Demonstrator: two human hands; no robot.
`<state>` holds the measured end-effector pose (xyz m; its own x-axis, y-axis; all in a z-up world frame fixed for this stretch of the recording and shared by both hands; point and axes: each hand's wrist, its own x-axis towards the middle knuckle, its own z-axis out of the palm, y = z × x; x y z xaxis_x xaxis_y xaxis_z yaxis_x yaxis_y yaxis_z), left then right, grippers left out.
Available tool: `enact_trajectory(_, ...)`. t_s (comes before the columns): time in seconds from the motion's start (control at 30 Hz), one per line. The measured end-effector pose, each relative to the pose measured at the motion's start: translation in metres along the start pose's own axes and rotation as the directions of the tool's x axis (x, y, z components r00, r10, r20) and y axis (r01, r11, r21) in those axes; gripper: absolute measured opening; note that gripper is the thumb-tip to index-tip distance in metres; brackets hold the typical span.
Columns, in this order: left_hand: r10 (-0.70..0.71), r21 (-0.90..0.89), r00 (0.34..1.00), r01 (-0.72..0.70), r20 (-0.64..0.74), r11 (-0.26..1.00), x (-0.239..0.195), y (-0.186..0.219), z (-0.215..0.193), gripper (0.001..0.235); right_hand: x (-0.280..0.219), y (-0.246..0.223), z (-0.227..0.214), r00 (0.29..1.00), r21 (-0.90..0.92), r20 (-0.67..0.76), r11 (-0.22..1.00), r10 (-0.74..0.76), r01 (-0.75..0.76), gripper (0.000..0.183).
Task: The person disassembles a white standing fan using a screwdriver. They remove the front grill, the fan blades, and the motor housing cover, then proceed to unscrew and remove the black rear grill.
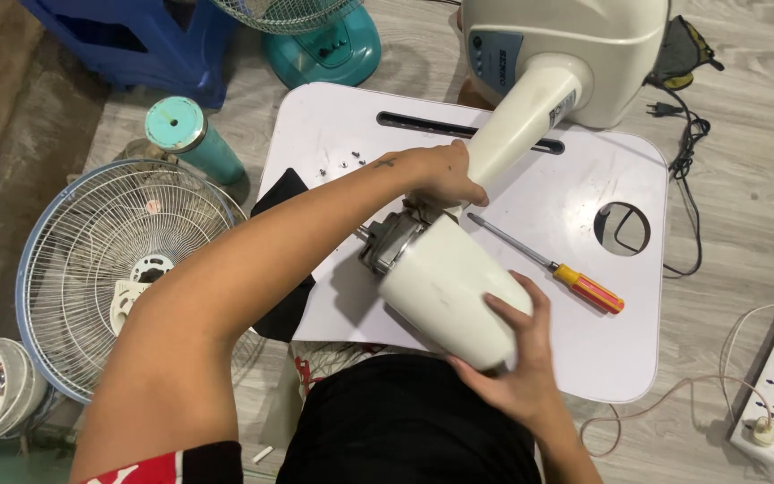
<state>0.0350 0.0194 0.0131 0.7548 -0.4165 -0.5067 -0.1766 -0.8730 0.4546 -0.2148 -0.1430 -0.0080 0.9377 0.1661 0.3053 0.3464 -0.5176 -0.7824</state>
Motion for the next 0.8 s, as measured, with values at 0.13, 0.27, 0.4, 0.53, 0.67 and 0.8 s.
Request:
enact_trajectory(0.13,0.046,0.0,0.999,-0.046,-0.019,0.999,0.012,-0.007,0.003,0.087,-0.023,0.025,-0.035,1.0,0.08,0.019,0.997,0.021,-0.022,0.091)
enact_trajectory(0.27,0.07,-0.05,0.995,-0.073,-0.069,0.996,0.013,-0.01,0.011,0.084,-0.034,0.036,-0.076,0.987,0.234,-0.053,0.963,0.154,-0.138,0.094)
enact_trajectory(0.4,0.059,-0.148,0.99,-0.078,-0.129,0.986,0.008,-0.005,0.021,0.078,-0.033,0.057,-0.103,0.983,0.338,-0.172,0.941,0.06,0.002,0.098)
enact_trajectory(0.53,0.066,-0.156,0.99,-0.086,-0.125,0.984,0.005,0.0,0.024,0.076,0.0,0.052,-0.109,0.979,0.393,-0.203,0.916,-0.004,0.085,0.099)
enact_trajectory(0.67,0.046,-0.203,0.985,-0.08,-0.164,0.976,-0.015,0.01,0.02,0.078,0.049,0.044,-0.095,0.965,0.648,-0.2,0.762,0.172,-0.002,0.093)
enact_trajectory(0.8,-0.031,-0.248,0.996,0.009,-0.087,0.969,-0.049,0.024,0.002,0.053,0.114,0.012,-0.063,0.982,0.985,0.173,-0.031,0.08,-0.171,0.077)
